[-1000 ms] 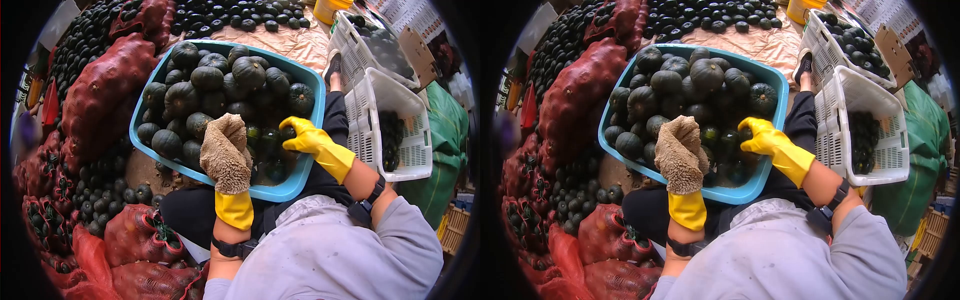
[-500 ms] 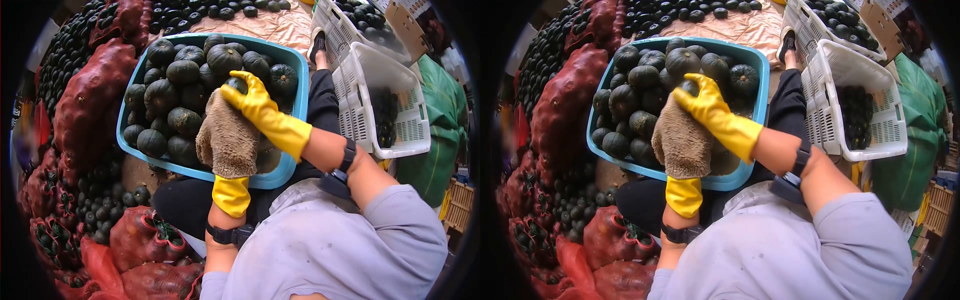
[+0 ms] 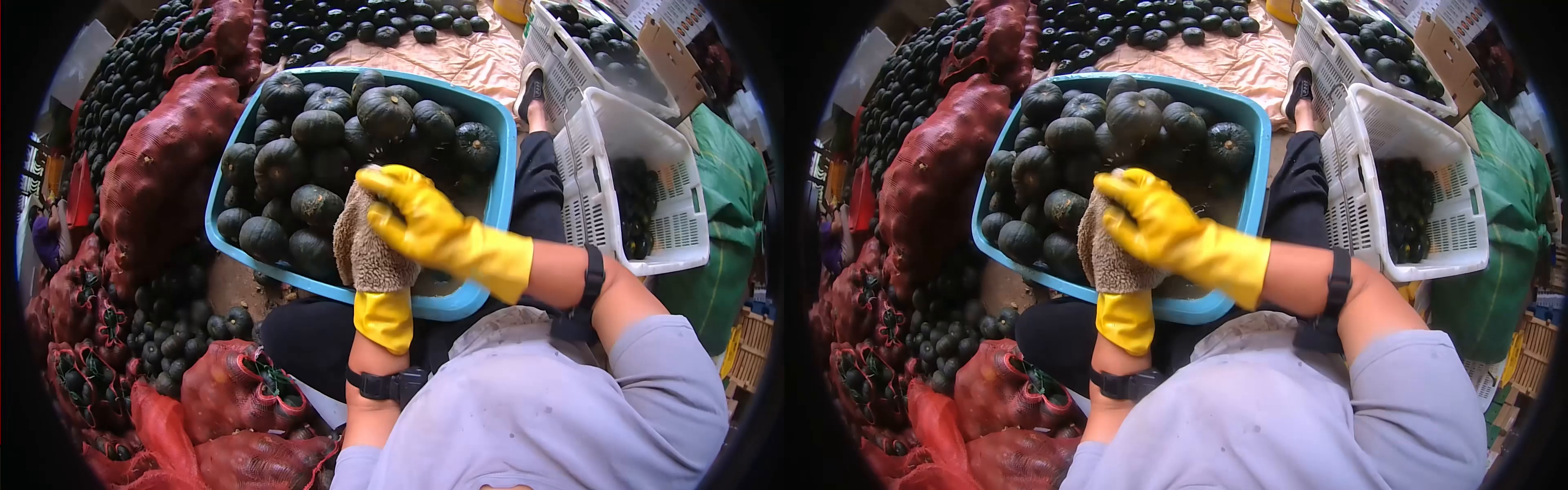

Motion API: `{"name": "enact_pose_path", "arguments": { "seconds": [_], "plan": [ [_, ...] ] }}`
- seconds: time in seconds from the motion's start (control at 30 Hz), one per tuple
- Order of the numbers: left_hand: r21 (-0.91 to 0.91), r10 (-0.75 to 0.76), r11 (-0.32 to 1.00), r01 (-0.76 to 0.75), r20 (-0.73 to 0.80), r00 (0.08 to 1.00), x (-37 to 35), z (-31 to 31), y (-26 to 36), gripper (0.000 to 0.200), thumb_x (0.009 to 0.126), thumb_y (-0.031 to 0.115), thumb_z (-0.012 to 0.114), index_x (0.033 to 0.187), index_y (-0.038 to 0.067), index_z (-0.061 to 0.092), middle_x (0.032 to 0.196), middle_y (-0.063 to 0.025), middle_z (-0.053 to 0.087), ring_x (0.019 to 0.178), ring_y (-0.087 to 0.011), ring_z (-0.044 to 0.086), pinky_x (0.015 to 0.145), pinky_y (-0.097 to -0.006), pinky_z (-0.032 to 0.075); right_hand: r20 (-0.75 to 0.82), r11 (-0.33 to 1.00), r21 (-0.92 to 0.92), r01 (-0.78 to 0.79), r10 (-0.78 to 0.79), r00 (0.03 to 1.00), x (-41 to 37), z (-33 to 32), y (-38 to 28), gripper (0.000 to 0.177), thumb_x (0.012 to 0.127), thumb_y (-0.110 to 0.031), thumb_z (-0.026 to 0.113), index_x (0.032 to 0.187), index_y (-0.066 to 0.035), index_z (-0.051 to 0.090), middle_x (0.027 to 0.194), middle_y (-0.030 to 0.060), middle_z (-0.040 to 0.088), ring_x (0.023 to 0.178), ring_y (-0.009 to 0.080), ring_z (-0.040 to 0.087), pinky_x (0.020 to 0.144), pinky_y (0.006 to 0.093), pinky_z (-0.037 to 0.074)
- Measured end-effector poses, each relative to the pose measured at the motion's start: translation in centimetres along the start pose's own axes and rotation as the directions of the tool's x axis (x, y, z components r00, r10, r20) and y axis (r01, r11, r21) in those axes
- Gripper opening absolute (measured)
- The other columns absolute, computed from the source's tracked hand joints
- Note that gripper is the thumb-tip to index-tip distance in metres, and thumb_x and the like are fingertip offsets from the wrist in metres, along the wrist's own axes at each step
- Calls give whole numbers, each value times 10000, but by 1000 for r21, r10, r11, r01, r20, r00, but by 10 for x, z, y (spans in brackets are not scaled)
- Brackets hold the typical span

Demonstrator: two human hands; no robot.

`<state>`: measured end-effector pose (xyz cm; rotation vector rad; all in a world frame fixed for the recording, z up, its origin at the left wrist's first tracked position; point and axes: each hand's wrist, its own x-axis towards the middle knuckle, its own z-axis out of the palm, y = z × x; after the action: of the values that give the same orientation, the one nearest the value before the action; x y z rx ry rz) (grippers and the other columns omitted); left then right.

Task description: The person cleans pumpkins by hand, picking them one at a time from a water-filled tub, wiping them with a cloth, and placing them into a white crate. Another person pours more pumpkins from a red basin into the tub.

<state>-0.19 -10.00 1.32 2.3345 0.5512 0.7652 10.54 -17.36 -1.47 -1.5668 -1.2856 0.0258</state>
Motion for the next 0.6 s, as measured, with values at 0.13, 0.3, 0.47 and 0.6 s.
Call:
{"name": "enact_pose_path", "arguments": {
  "seconds": [0.13, 0.3, 0.47, 0.6],
  "plan": [
    [173, 40, 983, -56, 92, 995, -7, -14, -13, 676, 592, 357, 910, 1174, 107, 677, 1050, -162, 685, 1015, -421, 682, 881, -507, 556, 167, 869, 394, -299, 252, 953, -9, -13, -29, 338, 998, -157, 739, 1331, -102, 716, 1193, 104, 704, 1072, 244, 677, 1004, 369, 539],
    [75, -189, 974, 215, -258, 947, -14, 4, 15, 477, 735, 306, 867, 1117, 100, 668, 1089, -173, 711, 1054, -418, 702, 897, -488, 571, 20, 586, 664, -464, 608, 794, -19, 12, -11, 536, 1074, -292, 706, 1548, -99, 548, 1189, 40, 700, 1056, 115, 652, 971, 299, 541],
    [-5, 10, 1000, -11, -80, 997, -18, -22, -6, 602, 708, 262, 875, 1229, 59, 654, 1120, -153, 720, 1075, -369, 703, 997, -456, 559, 540, 967, -129, -220, 254, 802, 1, -41, -13, 689, 964, -231, 785, 1575, -102, 494, 1412, 150, 632, 1327, 304, 598, 1170, 432, 445],
    [-775, -459, 564, 285, -6, 889, -31, 28, -56, 574, 690, 320, 922, 1119, 79, 626, 1093, -84, 713, 1061, -305, 711, 1010, -414, 570, 497, 405, 627, -666, 450, 742, -21, -8, 3, 681, 965, -327, 823, 1524, -98, 510, 1357, 66, 640, 1281, 177, 595, 1138, 383, 477]
  ]
}}
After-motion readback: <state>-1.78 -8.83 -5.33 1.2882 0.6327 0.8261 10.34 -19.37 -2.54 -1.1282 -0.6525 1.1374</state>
